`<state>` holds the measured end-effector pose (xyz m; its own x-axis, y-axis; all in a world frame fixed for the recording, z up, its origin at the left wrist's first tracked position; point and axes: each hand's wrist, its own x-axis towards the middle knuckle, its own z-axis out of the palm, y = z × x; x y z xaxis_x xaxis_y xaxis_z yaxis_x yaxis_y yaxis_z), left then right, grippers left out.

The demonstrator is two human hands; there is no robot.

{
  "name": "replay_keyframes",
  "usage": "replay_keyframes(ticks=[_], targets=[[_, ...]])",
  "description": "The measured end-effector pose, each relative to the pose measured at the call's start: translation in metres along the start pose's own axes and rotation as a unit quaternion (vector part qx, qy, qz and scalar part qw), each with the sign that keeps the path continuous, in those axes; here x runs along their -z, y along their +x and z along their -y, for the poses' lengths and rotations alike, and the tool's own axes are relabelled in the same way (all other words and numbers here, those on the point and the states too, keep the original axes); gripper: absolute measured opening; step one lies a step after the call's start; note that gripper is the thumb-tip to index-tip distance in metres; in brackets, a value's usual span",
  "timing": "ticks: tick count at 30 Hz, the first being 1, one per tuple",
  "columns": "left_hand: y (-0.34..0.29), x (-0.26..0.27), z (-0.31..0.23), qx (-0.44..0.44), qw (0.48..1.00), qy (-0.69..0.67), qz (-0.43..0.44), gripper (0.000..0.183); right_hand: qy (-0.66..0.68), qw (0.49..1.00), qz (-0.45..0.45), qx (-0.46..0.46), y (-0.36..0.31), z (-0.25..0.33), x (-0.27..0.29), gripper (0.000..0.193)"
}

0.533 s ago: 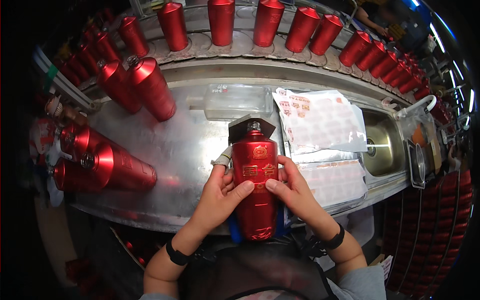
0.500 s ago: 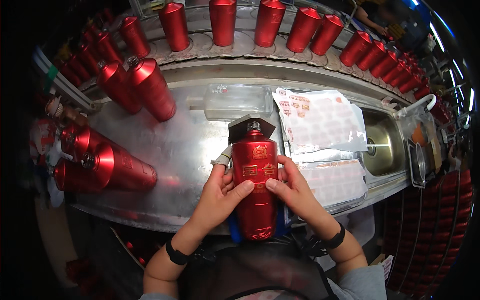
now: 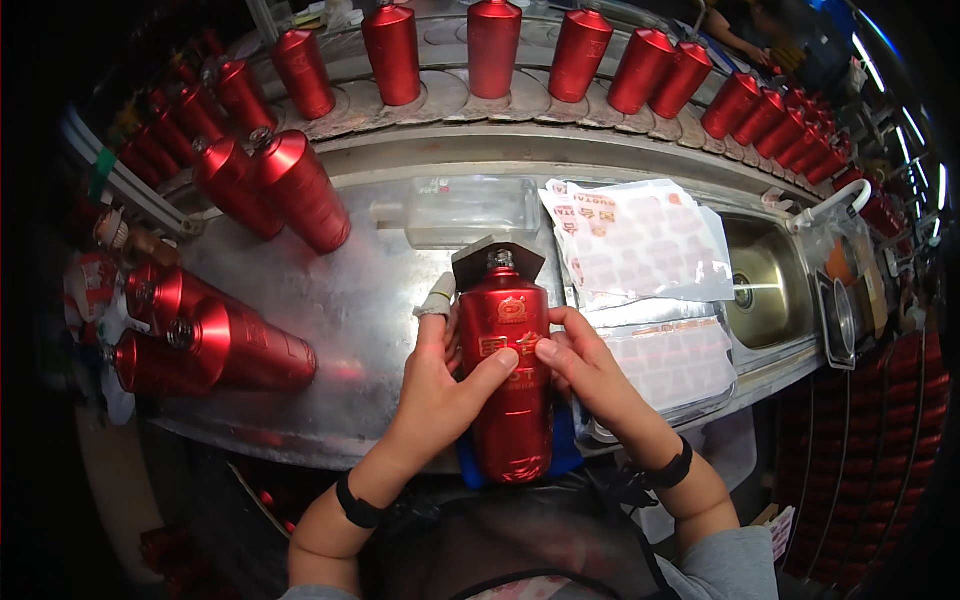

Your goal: Labeling red metal bottles on an assembly line.

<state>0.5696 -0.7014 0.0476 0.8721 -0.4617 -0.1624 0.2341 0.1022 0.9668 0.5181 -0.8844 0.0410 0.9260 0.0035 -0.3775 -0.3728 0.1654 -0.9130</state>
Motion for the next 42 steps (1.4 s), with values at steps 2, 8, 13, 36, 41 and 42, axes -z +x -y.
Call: replay_keyframes(ticks=[2,8,13,36,41,42], targets=[[0.003,-0.008,-0.007,-0.026,0.999,0.033,-0.026,0.089,0.034,0.999,0.023,-0.006,0.001,-0.007,0.01,0.048],[0.007,-0.016,-0.009,-0.007,0.987,0.158,-0.034,0.074,0.039,0.998,0.032,0.028,0.001,-0.01,0.006,0.042],[0.007,-0.019,-0.009,-0.006,0.991,0.126,-0.036,0.07,0.026,0.999,0.022,0.025,0.003,-0.014,0.009,0.041],[0.005,-0.009,0.004,-0.02,0.999,0.011,-0.027,0.067,-0.022,0.999,-0.013,0.033,0.012,-0.02,0.004,0.055],[0.006,-0.001,0.007,0.028,0.994,-0.1,-0.023,0.072,0.118,0.993,-0.003,0.0,0.011,-0.006,-0.002,0.052],[0.005,-0.003,0.008,0.01,0.997,-0.077,-0.02,0.072,0.117,0.993,-0.004,-0.002,0.011,-0.009,-0.002,0.052]])
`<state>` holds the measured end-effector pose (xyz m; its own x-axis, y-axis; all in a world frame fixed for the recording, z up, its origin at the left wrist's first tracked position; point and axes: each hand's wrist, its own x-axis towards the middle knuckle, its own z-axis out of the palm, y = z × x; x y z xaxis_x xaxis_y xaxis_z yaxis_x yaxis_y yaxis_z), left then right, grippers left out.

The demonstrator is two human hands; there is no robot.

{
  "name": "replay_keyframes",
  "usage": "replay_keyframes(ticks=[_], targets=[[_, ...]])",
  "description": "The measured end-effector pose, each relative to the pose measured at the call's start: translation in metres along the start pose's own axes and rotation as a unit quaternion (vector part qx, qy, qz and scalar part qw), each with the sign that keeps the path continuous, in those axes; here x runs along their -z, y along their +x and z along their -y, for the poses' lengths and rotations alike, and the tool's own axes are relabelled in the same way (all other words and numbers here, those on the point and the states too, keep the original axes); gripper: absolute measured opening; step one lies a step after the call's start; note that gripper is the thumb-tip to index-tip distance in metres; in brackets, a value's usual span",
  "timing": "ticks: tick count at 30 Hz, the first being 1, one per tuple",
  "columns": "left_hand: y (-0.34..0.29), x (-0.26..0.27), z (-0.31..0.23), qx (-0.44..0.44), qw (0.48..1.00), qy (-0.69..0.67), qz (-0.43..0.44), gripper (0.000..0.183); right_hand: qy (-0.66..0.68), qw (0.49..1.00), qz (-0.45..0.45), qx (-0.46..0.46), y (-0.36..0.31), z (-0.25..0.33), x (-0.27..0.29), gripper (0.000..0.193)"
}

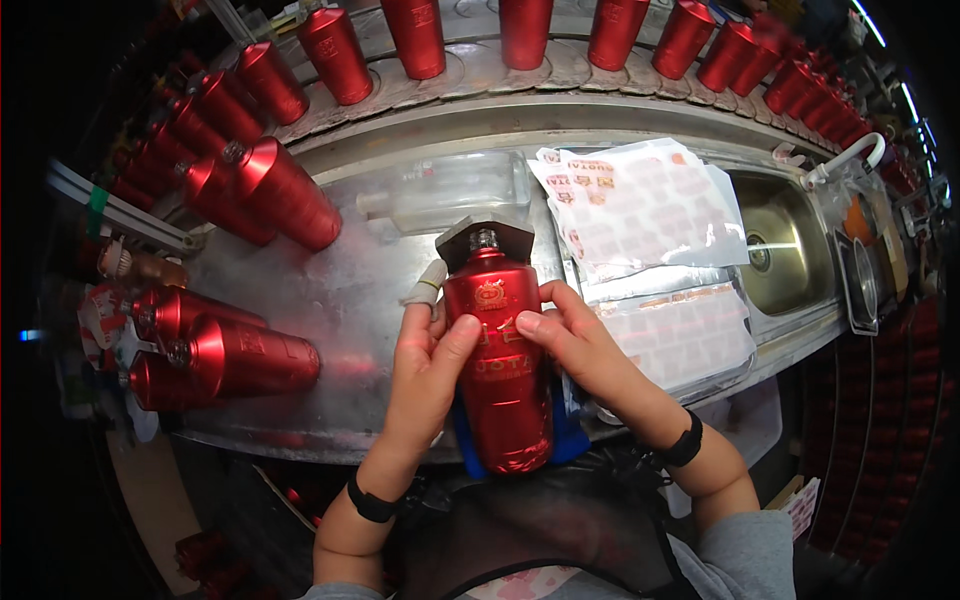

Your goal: Labeling red metal bottles on an assembly line.

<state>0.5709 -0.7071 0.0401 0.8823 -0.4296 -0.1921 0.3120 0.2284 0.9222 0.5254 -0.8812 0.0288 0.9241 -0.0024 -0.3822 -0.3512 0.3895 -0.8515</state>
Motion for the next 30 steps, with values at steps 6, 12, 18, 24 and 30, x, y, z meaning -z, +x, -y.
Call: replay_keyframes(ticks=[6,12,18,24,30], targets=[[-0.002,0.0,0.003,-0.04,0.997,0.061,0.016,0.071,-0.067,0.998,0.0,0.016,-0.002,0.002,-0.006,0.045],[-0.001,0.008,0.005,-0.041,0.998,0.044,0.031,0.07,-0.093,0.996,0.01,-0.009,0.001,0.001,0.001,0.047],[-0.016,0.024,0.015,-0.095,0.991,0.091,0.003,0.063,-0.083,0.996,0.024,-0.007,-0.004,0.013,-0.002,0.039],[-0.023,0.032,0.008,-0.25,0.893,0.373,0.024,0.049,-0.084,0.995,0.045,-0.012,-0.003,0.012,0.002,0.036],[-0.019,0.034,-0.001,-0.305,0.843,0.443,0.018,0.047,-0.06,0.997,0.056,0.002,-0.003,0.008,0.005,0.035]])
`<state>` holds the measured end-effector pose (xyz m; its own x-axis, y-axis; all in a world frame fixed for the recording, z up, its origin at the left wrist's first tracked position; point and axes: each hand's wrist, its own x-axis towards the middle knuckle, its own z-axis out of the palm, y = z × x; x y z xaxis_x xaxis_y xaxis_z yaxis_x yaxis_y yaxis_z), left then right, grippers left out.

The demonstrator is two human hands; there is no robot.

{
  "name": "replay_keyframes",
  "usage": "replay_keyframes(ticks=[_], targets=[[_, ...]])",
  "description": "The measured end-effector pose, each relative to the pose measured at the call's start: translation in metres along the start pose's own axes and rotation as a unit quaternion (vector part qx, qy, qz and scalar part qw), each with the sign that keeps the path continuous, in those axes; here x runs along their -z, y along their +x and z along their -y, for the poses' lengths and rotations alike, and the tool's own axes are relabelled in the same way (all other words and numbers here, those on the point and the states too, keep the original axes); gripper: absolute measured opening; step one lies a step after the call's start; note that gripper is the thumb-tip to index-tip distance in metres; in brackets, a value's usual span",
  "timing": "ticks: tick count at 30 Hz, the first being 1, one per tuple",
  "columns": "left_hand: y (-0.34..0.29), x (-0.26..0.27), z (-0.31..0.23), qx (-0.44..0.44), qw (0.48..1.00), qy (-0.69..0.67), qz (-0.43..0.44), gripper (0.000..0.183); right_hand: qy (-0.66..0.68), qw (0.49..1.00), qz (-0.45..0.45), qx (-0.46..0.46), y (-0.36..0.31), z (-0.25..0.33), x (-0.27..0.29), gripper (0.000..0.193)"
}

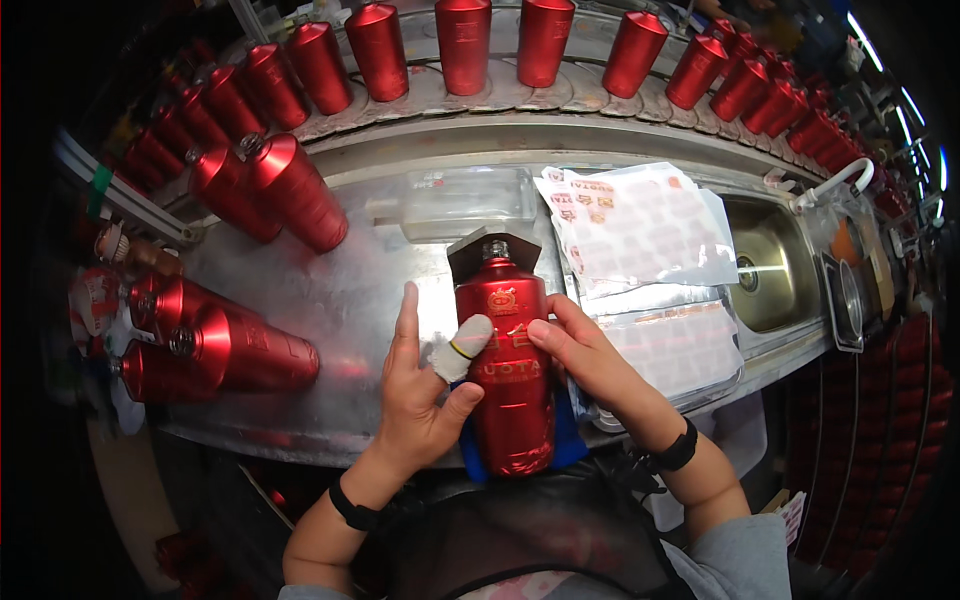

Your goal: Labeling red metal bottles on an assembly line.

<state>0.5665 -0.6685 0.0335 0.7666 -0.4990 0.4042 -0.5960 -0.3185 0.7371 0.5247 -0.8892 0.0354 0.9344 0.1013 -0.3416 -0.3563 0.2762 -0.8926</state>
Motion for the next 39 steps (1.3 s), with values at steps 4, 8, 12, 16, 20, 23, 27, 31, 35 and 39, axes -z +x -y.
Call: replay_keyframes(ticks=[4,8,12,16,20,23,27,31,35,39], targets=[[0.021,0.006,-0.01,-0.043,0.993,0.092,0.057,0.043,-0.01,1.0,0.002,0.007,-0.002,-0.001,-0.003,0.036],[0.037,0.006,-0.021,-0.08,0.976,0.167,0.113,0.041,-0.051,0.998,-0.01,-0.029,-0.001,-0.017,0.016,0.05],[0.039,0.009,-0.024,-0.116,0.957,0.211,0.159,0.041,-0.061,0.998,-0.02,-0.022,-0.006,-0.018,0.015,0.056],[0.029,0.016,-0.017,-0.119,0.95,0.222,0.184,0.042,-0.007,0.998,-0.043,-0.036,-0.006,-0.012,0.021,0.055],[0.022,0.023,-0.013,-0.069,0.966,0.21,0.131,0.037,0.14,0.985,-0.077,-0.063,-0.005,-0.007,0.037,0.053],[0.031,0.016,-0.017,-0.064,0.971,0.199,0.114,0.036,0.232,0.967,-0.081,-0.073,-0.01,-0.006,0.049,0.05],[0.036,0.012,-0.013,-0.092,0.963,0.22,0.125,0.036,0.252,0.961,-0.109,-0.035,-0.017,0.005,0.029,0.034],[0.037,0.016,-0.003,-0.075,0.967,0.206,0.127,0.045,0.151,0.985,-0.076,0.043,-0.027,0.007,0.025,0.043],[0.027,0.019,-0.001,-0.024,0.982,0.155,0.103,0.044,0.115,0.986,-0.093,0.077,-0.031,0.014,0.016,0.053],[0.038,0.013,0.0,-0.045,0.979,0.174,0.1,0.044,0.109,0.984,-0.104,0.1,-0.029,0.014,0.006,0.048]])
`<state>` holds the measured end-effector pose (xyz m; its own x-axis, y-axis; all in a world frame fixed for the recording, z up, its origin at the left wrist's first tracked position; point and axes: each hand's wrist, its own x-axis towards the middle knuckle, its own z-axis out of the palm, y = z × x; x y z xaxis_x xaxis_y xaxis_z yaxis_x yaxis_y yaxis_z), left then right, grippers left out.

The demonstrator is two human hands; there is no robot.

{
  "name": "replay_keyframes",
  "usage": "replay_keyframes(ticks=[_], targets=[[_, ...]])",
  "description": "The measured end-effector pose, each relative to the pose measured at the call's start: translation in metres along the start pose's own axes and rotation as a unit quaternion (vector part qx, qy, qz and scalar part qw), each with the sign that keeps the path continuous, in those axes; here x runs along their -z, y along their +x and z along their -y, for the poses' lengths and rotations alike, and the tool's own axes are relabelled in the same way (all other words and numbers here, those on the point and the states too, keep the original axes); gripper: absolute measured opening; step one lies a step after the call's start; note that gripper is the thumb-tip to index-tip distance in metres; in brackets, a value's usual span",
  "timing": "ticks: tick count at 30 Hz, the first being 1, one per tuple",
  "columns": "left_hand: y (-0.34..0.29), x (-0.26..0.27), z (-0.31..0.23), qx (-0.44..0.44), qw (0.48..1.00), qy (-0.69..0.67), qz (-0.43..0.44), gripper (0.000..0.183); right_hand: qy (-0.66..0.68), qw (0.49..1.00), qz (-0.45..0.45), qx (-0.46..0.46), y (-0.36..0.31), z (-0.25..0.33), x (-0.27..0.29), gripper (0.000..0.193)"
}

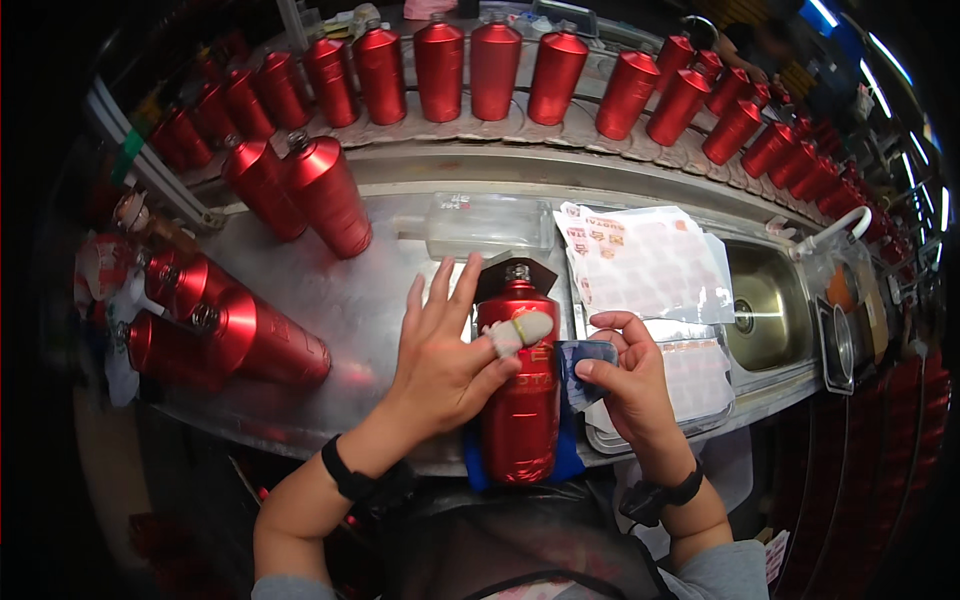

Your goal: Labeling red metal bottles on an assembly line.

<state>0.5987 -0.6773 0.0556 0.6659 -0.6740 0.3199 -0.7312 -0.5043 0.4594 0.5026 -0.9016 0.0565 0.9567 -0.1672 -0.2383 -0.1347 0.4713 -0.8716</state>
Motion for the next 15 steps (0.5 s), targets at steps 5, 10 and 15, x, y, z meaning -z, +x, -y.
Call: replay_keyframes(ticks=[5,10,15], targets=[[0.008,-0.005,0.013,-0.002,1.0,-0.011,-0.021,0.047,-0.088,0.994,-0.027,0.062,-0.006,0.007,-0.016,0.045],[-0.016,-0.012,0.017,0.065,0.992,-0.089,-0.054,0.045,-0.232,0.953,-0.035,0.194,-0.002,0.018,-0.029,0.037],[-0.041,-0.022,0.002,0.231,0.854,-0.465,-0.04,0.057,-0.517,0.7,0.085,0.485,0.028,0.03,-0.055,0.033]])
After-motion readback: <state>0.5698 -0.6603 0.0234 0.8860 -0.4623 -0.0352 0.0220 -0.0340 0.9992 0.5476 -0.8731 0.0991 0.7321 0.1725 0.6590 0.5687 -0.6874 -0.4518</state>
